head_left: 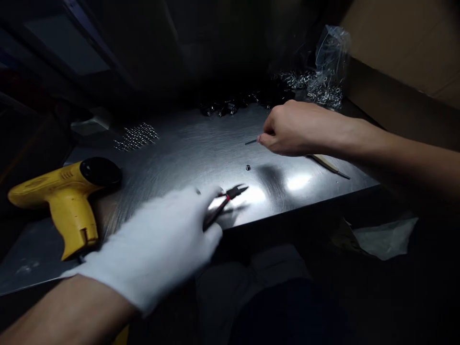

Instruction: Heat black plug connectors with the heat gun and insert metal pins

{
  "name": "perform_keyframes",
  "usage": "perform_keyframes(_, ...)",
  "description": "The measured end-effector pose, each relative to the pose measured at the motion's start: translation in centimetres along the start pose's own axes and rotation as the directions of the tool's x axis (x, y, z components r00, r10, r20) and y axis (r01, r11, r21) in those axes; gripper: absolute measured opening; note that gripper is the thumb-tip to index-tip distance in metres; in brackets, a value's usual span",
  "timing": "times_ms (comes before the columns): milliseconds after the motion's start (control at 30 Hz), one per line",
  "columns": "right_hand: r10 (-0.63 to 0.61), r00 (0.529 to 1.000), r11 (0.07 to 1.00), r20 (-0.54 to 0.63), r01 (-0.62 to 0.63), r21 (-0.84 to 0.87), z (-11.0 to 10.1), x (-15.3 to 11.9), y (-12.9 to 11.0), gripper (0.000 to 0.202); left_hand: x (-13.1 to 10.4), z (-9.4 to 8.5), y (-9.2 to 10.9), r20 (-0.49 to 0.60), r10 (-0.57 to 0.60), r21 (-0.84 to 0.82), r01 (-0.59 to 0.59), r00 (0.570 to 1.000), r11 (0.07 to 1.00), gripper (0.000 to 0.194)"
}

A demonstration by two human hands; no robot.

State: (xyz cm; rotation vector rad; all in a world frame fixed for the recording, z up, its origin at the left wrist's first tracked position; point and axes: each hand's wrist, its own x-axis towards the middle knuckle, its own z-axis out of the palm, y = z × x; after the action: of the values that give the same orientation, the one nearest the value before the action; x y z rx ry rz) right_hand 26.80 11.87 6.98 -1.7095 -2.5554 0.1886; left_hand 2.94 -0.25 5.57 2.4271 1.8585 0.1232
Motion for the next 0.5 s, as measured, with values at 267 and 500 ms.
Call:
perform_keyframes(267,0.176,0.965,0.982,-0.195,-0.159,0.102,9.3,-2.5,2.1,0.043,5.7,-1.0,-0.6,0.148,0.347,0.736,-0.338,0.926,0.587,0.056)
perform_keyframes(500,0.15,0.963,0.985,-0.222,-0.127,0.113,10.4,-2.9,2.4,0.047,8.0,-1.0,0.1,0.094,0.3,0.549,-0.3,0.949,0.78,0.065)
